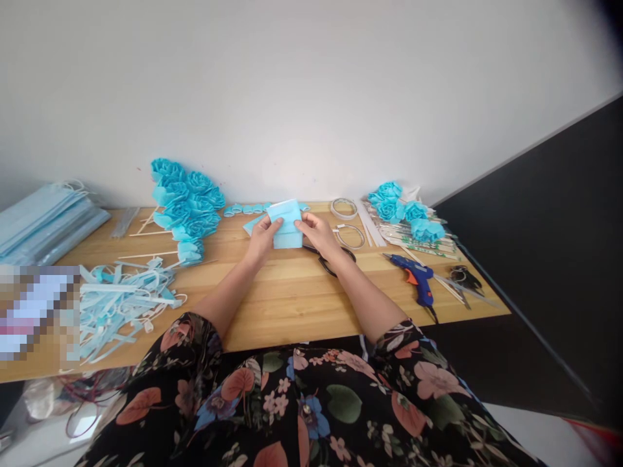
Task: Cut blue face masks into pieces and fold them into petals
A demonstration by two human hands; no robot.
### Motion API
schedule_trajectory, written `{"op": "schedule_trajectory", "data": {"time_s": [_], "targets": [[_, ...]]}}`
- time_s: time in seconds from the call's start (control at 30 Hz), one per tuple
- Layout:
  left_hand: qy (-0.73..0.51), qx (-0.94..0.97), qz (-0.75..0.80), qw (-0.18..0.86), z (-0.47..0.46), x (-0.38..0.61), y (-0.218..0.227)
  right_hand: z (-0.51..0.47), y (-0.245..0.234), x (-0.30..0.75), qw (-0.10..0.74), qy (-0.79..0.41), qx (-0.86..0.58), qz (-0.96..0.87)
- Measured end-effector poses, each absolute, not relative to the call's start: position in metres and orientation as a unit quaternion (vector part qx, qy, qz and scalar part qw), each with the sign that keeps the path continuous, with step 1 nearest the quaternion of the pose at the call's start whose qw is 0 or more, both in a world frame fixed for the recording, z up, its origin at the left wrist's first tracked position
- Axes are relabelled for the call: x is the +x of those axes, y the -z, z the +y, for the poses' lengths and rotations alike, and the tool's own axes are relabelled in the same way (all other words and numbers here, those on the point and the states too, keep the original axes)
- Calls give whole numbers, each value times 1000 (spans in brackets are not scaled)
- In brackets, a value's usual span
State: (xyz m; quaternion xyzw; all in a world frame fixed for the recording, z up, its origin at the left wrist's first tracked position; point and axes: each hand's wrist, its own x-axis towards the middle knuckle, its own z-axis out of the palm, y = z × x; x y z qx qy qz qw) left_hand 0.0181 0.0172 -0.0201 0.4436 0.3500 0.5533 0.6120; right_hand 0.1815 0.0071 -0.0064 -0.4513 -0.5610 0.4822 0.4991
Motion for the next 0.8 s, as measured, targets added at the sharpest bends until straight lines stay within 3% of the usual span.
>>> {"op": "schedule_trajectory", "data": {"time_s": [0.8], "targets": [[-574,443,357,588,23,13,24,10,7,186,500,-493,-446,-555]]}}
